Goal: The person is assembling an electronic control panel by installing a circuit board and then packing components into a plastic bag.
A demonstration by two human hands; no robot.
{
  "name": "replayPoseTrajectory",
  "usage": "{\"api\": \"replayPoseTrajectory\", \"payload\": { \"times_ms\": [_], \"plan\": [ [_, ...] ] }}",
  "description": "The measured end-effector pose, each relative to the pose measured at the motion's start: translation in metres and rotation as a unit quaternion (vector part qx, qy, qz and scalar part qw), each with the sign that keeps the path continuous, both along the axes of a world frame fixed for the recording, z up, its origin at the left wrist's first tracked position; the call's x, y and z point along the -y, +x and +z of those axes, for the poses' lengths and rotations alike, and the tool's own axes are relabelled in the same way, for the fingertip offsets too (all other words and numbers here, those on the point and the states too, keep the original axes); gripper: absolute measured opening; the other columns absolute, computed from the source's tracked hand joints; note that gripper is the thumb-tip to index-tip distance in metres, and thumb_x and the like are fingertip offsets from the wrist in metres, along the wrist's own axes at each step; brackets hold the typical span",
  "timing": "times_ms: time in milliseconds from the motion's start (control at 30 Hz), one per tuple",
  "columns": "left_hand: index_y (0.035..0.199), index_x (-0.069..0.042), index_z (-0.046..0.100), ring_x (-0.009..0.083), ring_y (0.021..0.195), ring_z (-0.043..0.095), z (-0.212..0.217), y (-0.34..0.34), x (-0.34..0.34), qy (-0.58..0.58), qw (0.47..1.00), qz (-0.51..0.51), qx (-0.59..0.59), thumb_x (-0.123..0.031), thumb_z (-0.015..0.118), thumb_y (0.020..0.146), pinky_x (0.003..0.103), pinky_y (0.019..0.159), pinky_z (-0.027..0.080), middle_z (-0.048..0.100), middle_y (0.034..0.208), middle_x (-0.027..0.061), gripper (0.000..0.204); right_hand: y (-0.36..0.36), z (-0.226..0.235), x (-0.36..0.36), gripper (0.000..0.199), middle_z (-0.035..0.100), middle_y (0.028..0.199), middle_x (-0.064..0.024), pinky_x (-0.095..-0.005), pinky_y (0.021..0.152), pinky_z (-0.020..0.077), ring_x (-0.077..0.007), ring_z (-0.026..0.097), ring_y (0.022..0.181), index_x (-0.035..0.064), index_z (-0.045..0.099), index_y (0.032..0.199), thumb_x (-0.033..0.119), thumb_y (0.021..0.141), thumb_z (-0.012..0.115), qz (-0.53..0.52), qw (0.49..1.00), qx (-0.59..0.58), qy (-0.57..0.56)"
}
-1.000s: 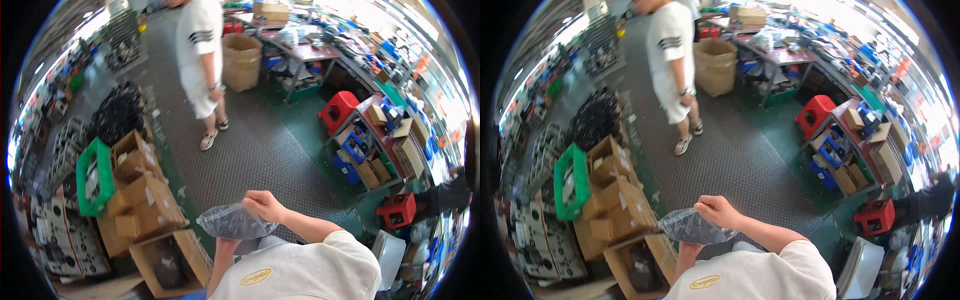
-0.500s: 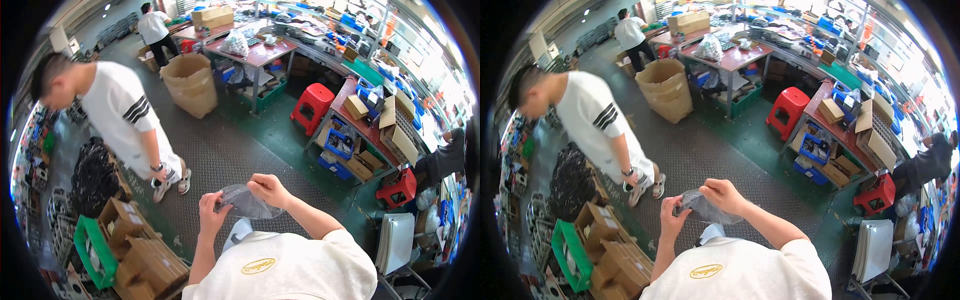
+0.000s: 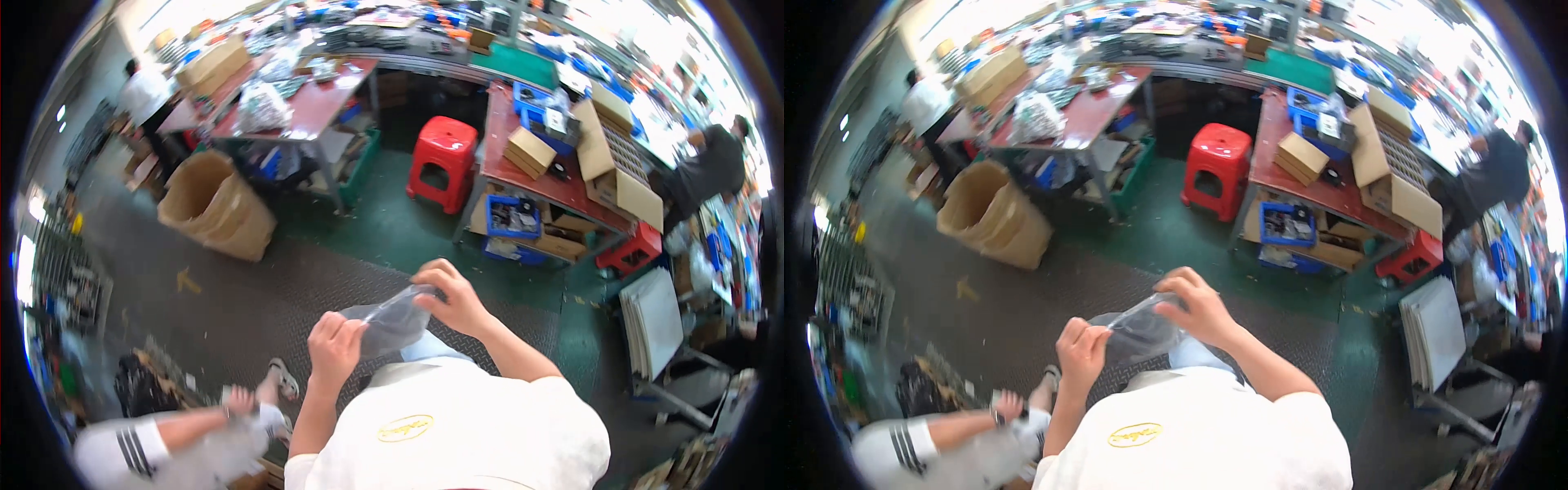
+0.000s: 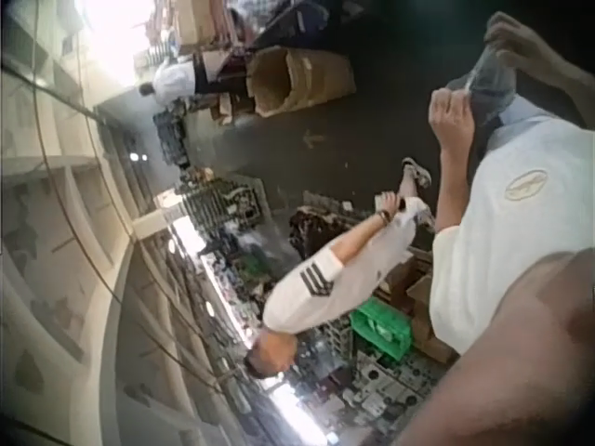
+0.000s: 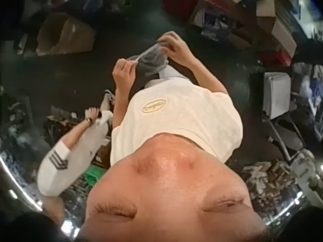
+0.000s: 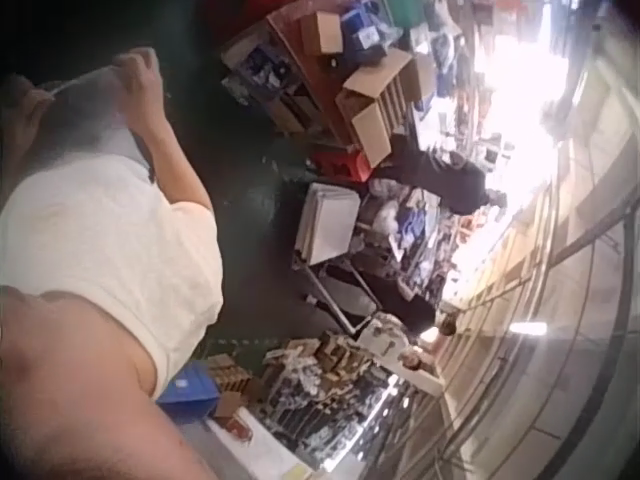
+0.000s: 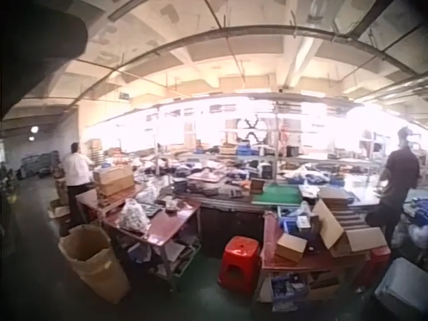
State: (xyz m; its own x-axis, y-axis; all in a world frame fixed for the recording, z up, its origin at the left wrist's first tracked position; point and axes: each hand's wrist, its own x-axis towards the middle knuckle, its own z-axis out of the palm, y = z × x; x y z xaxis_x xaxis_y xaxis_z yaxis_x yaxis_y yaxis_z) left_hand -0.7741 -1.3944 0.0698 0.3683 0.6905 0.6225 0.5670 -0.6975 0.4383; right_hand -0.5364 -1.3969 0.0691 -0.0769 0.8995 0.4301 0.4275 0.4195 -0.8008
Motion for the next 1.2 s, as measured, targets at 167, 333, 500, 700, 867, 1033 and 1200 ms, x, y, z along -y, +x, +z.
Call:
{"api": "replayPoseTrajectory", "payload": {
  "times_ms": [167, 333, 500, 700, 867, 1033, 1200],
  "plan": [
    [0.077, -0.006, 0.058, 0.0231, 0.057, 0.048, -0.002, 0.033, -0.112, 0.017, 0.999, -0.025, -0.032, -0.006, 0.07, 0.072, 0.034, 0.05, 0.04, 0.045, 0.064, 0.0058, 0.013, 0.021, 0.004, -0.128, 0.023, 0.057, 0.091, -0.0064, -0.0361, 0.085, 0.0413, -0.0235, 0.051, 0.097, 0.0074, 0.06, 0.093, 0.022, 0.077, 0.067, 0.176, 0.972, 0.154, 0.008],
    [0.079, -0.005, 0.059, 0.0208, 0.053, 0.045, -0.01, 0.058, -0.221, 0.006, 1.0, 0.003, -0.019, -0.004, 0.071, 0.072, 0.033, 0.045, 0.035, 0.042, 0.062, 0.0057, 0.014, 0.048, 0.007, -0.242, 0.01, 0.055, 0.082, -0.0029, -0.0318, 0.074, 0.0414, -0.0191, 0.05, 0.086, 0.0091, 0.059, 0.08, 0.013, 0.073, 0.065, 0.12, 0.959, 0.213, 0.142],
    [0.077, -0.005, 0.058, 0.0229, 0.058, 0.046, -0.015, 0.091, -0.346, -0.011, 0.999, 0.007, 0.033, -0.006, 0.073, 0.069, 0.032, 0.049, 0.037, 0.044, 0.066, 0.0065, 0.017, 0.077, 0.014, -0.345, 0.012, 0.052, 0.077, -0.0015, -0.0281, 0.068, 0.0426, -0.0164, 0.052, 0.08, 0.009, 0.057, 0.079, 0.013, 0.072, 0.066, 0.069, 0.942, 0.239, 0.224],
    [0.073, -0.004, 0.057, 0.0266, 0.063, 0.049, -0.019, 0.147, -0.52, 0.056, 0.988, -0.137, -0.034, -0.009, 0.067, 0.075, 0.035, 0.056, 0.041, 0.048, 0.067, 0.0083, 0.012, 0.139, 0.013, -0.473, 0.012, 0.05, 0.066, -0.0036, -0.0287, 0.056, 0.0449, -0.0189, 0.054, 0.065, 0.0077, 0.056, 0.077, 0.009, 0.072, 0.067, -0.046, 0.956, 0.184, 0.224],
    [0.075, -0.005, 0.058, 0.0225, 0.055, 0.047, -0.01, 0.214, -0.656, 0.096, 0.957, -0.259, -0.09, -0.022, 0.066, 0.08, 0.033, 0.052, 0.039, 0.047, 0.062, 0.0058, 0.019, 0.202, -0.017, -0.562, 0.017, 0.049, 0.059, -0.0033, -0.0266, 0.047, 0.0435, -0.0166, 0.054, 0.056, 0.0076, 0.057, 0.082, 0.006, 0.07, 0.068, -0.137, 0.966, 0.164, 0.142],
    [0.062, -0.007, 0.053, 0.021, 0.048, 0.046, 0.019, 0.27, -0.751, 0.101, 0.94, -0.327, -0.011, -0.029, 0.066, 0.079, 0.031, 0.049, 0.037, 0.044, 0.053, 0.0041, 0.031, 0.235, -0.012, -0.611, 0.021, 0.049, 0.059, -0.0021, -0.0282, 0.045, 0.0413, -0.017, 0.052, 0.053, 0.0073, 0.056, 0.084, 0.008, 0.067, 0.068, -0.239, 0.936, 0.194, 0.173],
    [0.059, -0.006, 0.048, 0.0225, 0.048, 0.046, -0.007, 0.319, -0.816, 0.04, 0.932, -0.337, -0.126, -0.021, 0.071, 0.076, 0.032, 0.047, 0.036, 0.044, 0.053, 0.0059, 0.032, 0.291, -0.062, -0.681, 0.013, 0.052, 0.064, -0.0012, -0.0283, 0.049, 0.0436, -0.0166, 0.054, 0.059, 0.0104, 0.053, 0.079, 0.013, 0.072, 0.063, -0.145, 0.946, 0.278, 0.083]
  ]
}}
